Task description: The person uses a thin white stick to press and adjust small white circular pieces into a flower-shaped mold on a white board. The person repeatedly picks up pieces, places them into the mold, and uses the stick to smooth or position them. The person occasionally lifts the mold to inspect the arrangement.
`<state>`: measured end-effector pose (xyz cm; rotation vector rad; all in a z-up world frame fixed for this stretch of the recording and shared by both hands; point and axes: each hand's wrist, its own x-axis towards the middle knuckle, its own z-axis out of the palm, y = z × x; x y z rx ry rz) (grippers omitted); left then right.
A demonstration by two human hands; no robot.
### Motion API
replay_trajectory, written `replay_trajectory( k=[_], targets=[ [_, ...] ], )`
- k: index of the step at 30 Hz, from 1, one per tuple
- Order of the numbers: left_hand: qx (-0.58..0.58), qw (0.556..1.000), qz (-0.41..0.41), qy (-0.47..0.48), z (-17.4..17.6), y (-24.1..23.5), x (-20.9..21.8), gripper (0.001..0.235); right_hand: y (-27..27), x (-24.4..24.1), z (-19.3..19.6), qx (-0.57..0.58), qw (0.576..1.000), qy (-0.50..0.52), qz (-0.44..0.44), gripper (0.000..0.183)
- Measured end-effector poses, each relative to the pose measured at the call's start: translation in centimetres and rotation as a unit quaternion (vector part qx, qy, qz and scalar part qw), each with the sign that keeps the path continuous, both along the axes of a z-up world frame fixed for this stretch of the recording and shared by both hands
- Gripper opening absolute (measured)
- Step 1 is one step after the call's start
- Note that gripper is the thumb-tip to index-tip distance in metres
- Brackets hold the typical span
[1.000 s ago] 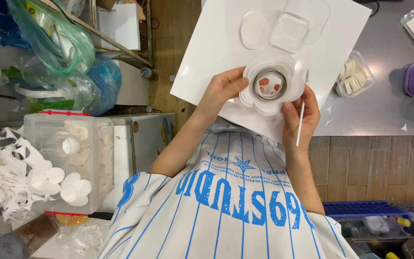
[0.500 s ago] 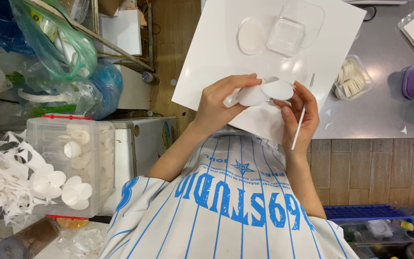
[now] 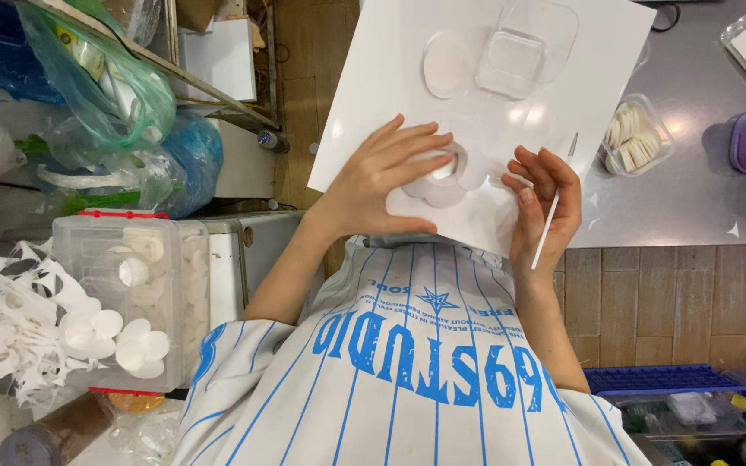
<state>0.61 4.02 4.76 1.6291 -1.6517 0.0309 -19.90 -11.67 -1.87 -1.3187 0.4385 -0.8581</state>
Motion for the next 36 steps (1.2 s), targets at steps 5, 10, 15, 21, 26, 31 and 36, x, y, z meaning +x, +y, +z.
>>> replay_trajectory(
  k=[5,10,15,21,26,31,36],
  targets=[
    [0.004,0.985,0.165,0.056,-0.9,-2.3,-0.4,0.011,0.1,0.1,0.1,-0.009,1.0,0.01,-0.011,0.037],
    [-0.013,0.977,0.212,0.023,-2.4,-3.8,-1.7,0.013,0.1,-0.1,-0.1,-0.009,0.999,0.025,-0.019,0.037],
    [-0.003,0.975,0.223,0.015,-2.7,-3.6,-2.1,0.014,0.1,-0.1,-0.2,-0.017,1.0,0.023,-0.011,0.038],
    [0.016,0.972,0.233,-0.009,-2.8,-4.1,-2.6,0.014,0.2,-0.1,-0.1,-0.014,0.999,0.034,-0.01,0.039],
    [0.034,0.981,0.19,0.035,-2.2,-3.6,-1.1,0.015,0.2,-0.1,0.0,-0.018,0.999,0.047,-0.016,0.039],
    [0.035,0.979,0.199,0.018,-2.7,-6.6,3.4,0.021,0.1,0.0,-0.1,-0.019,0.998,0.049,-0.015,0.038],
    [0.082,0.975,0.207,0.009,-4.1,-10.1,5.1,0.052,-0.1,-0.1,0.1,-0.032,0.997,0.065,-0.02,0.036]
  ],
)
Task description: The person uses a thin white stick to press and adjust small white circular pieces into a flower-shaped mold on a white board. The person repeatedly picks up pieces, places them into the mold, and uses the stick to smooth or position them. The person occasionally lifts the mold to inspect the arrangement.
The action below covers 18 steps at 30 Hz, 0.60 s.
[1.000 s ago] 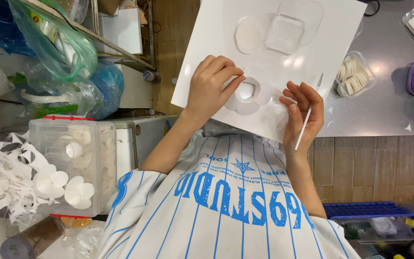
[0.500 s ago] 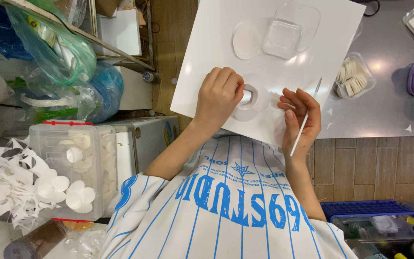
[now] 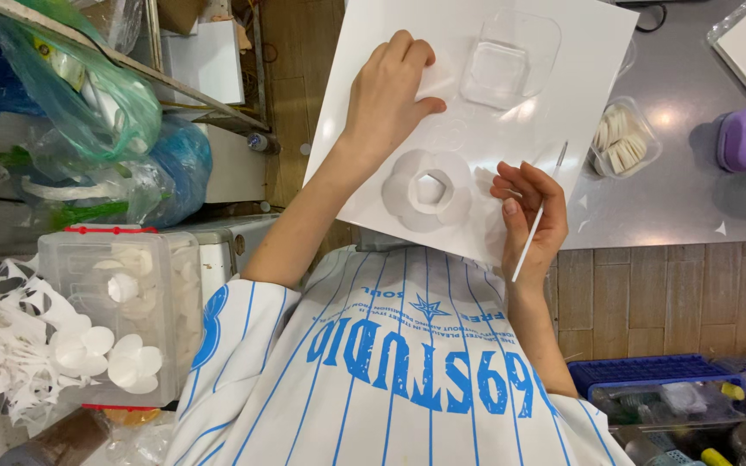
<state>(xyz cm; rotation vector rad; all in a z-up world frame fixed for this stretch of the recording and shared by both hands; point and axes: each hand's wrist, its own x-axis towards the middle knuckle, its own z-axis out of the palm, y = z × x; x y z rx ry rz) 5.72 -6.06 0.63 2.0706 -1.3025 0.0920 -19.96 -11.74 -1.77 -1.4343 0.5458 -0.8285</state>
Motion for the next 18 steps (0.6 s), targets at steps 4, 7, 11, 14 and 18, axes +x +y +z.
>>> replay_trajectory(
  k=[4,7,11,14,18],
  targets=[
    [0.021,0.999,0.02,0.02,-0.5,-0.3,0.1,0.058,0.3,0.4,1.1,-0.025,1.0,0.017,0.002,0.039],
    [0.029,0.998,0.028,0.046,-0.2,-0.1,0.0,0.06,0.8,0.4,2.3,-0.181,0.98,0.079,0.031,0.048],
    [-0.007,0.995,-0.009,0.099,1.2,0.6,0.2,0.064,1.5,1.1,3.2,-0.427,0.888,0.133,0.111,0.047],
    [-0.043,0.985,-0.025,0.166,2.3,2.5,-0.4,0.053,1.6,1.8,3.3,-0.449,0.872,0.158,0.114,0.036],
    [-0.125,0.956,-0.021,0.266,2.4,6.0,-3.5,0.022,0.6,1.8,3.6,-0.428,0.887,0.142,0.102,0.034]
  ],
)
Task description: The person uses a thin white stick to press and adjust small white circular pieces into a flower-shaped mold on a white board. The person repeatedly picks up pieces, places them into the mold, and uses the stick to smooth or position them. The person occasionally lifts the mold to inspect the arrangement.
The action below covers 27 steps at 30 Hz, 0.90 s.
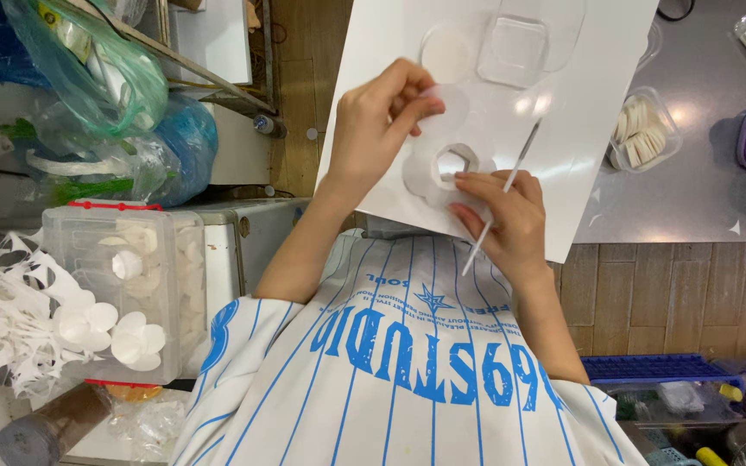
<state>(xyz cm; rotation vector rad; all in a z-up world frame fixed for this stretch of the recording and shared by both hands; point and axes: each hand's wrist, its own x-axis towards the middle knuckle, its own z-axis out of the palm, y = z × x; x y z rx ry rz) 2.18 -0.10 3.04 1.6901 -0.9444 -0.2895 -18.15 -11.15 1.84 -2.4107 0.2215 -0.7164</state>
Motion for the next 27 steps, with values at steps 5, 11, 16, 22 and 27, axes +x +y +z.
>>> replay_trajectory(
  k=[5,11,16,22,27],
  targets=[
    [-0.032,0.998,-0.039,-0.023,-1.2,3.6,-3.3,0.02,-5.3,-1.2,1.3,0.224,0.963,-0.151,0.005,0.057],
    [-0.009,0.962,-0.118,-0.246,-1.7,4.7,-4.5,0.019,-13.9,3.8,3.4,0.098,0.992,-0.069,-0.026,0.035],
    [0.045,0.935,-0.096,-0.339,-1.8,3.8,-5.9,0.021,-14.6,9.9,4.0,-0.178,0.984,-0.014,-0.008,0.028],
    [0.059,0.962,-0.062,-0.258,-2.0,3.1,-7.9,0.036,-14.4,10.7,3.5,-0.094,0.995,-0.018,0.038,0.025],
    [-0.032,0.972,-0.082,-0.216,-1.8,3.9,-5.8,0.018,-15.0,10.0,3.1,-0.087,0.996,-0.016,0.015,0.018]
  ],
)
